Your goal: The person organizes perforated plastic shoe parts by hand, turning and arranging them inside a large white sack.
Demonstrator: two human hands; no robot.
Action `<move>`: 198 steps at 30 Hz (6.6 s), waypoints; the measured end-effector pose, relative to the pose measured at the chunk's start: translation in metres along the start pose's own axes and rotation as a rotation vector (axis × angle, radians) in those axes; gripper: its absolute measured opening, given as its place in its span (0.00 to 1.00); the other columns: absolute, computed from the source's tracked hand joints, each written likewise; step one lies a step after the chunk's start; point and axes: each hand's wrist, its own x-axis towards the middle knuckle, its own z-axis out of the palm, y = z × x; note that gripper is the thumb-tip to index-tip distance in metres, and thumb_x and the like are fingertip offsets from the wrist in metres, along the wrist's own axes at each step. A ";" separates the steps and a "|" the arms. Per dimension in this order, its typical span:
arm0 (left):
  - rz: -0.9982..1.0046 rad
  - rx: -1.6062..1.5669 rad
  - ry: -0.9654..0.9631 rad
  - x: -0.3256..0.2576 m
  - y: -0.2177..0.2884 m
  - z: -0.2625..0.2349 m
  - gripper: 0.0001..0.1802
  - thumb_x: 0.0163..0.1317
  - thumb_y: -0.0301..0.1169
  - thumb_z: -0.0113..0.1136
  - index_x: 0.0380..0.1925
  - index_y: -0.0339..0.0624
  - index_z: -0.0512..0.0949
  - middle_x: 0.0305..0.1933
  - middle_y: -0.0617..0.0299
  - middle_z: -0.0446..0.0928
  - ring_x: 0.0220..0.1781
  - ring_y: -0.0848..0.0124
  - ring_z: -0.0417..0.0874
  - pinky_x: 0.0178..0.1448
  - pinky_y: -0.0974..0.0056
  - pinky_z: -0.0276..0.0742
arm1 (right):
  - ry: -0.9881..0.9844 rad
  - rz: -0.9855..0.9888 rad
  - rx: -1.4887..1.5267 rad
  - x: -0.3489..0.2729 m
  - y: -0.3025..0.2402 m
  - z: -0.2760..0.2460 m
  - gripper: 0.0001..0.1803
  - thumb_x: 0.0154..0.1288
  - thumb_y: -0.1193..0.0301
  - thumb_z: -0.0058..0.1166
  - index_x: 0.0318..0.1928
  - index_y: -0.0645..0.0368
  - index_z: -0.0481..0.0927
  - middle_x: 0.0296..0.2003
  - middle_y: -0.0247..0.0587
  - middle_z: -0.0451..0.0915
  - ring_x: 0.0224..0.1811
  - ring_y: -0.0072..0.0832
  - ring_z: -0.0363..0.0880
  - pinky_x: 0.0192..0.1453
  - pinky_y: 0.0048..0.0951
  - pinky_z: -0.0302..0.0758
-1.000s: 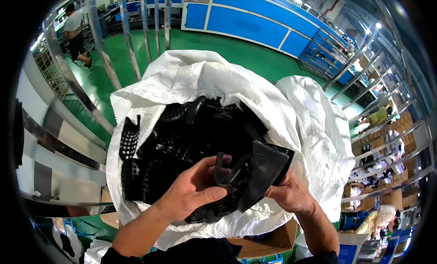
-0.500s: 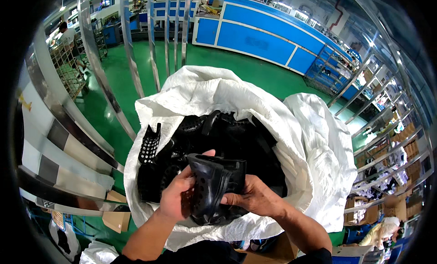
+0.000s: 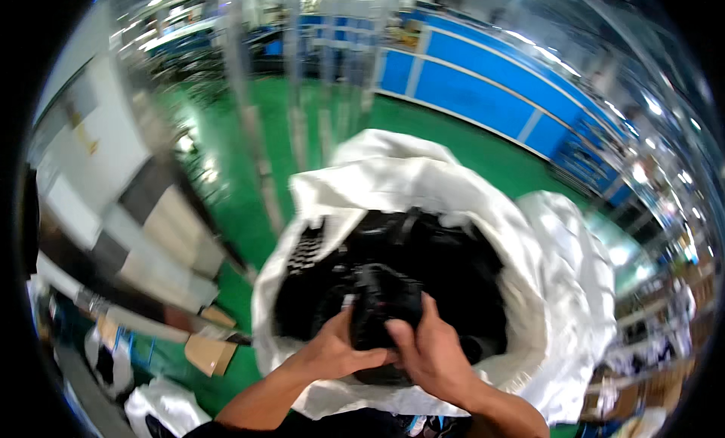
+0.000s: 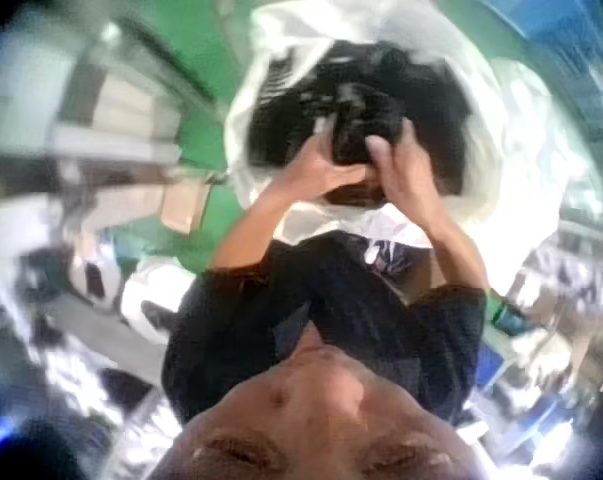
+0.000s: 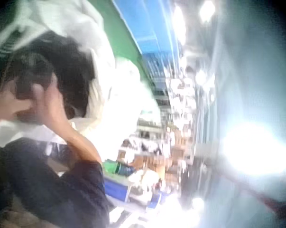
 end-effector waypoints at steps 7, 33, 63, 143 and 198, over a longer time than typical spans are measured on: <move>0.212 0.590 -0.157 0.016 0.025 0.031 0.36 0.58 0.22 0.56 0.70 0.34 0.62 0.63 0.44 0.78 0.62 0.46 0.80 0.68 0.53 0.75 | -0.071 -0.067 -0.087 0.019 -0.039 0.037 0.24 0.71 0.74 0.53 0.66 0.65 0.67 0.46 0.52 0.83 0.43 0.39 0.87 0.42 0.34 0.84; 0.058 -0.732 0.203 -0.035 0.004 0.005 0.19 0.80 0.35 0.47 0.64 0.40 0.72 0.56 0.56 0.82 0.54 0.66 0.85 0.59 0.58 0.84 | 0.281 -0.644 -0.404 -0.040 0.032 -0.002 0.34 0.52 0.82 0.65 0.63 0.68 0.74 0.48 0.62 0.83 0.50 0.56 0.84 0.56 0.38 0.81; 0.043 0.336 0.433 -0.051 0.024 -0.022 0.11 0.73 0.23 0.57 0.51 0.37 0.83 0.42 0.66 0.83 0.44 0.80 0.80 0.53 0.73 0.76 | 0.735 -0.108 0.014 -0.087 0.030 -0.021 0.27 0.65 0.66 0.67 0.58 0.67 0.72 0.42 0.41 0.79 0.42 0.25 0.74 0.51 0.29 0.73; 0.447 1.244 0.017 -0.023 -0.039 0.044 0.33 0.56 0.29 0.73 0.63 0.40 0.73 0.62 0.46 0.71 0.62 0.50 0.74 0.60 0.53 0.78 | 0.679 0.182 0.366 -0.101 0.065 0.005 0.32 0.60 0.71 0.68 0.63 0.67 0.72 0.50 0.46 0.81 0.47 0.27 0.81 0.53 0.26 0.78; 0.533 1.647 -0.991 0.014 -0.057 0.102 0.21 0.63 0.36 0.57 0.48 0.32 0.84 0.60 0.45 0.79 0.70 0.50 0.74 0.76 0.36 0.62 | 0.077 0.557 -0.432 -0.097 0.136 -0.082 0.11 0.72 0.73 0.58 0.47 0.69 0.74 0.42 0.57 0.80 0.38 0.50 0.86 0.44 0.43 0.84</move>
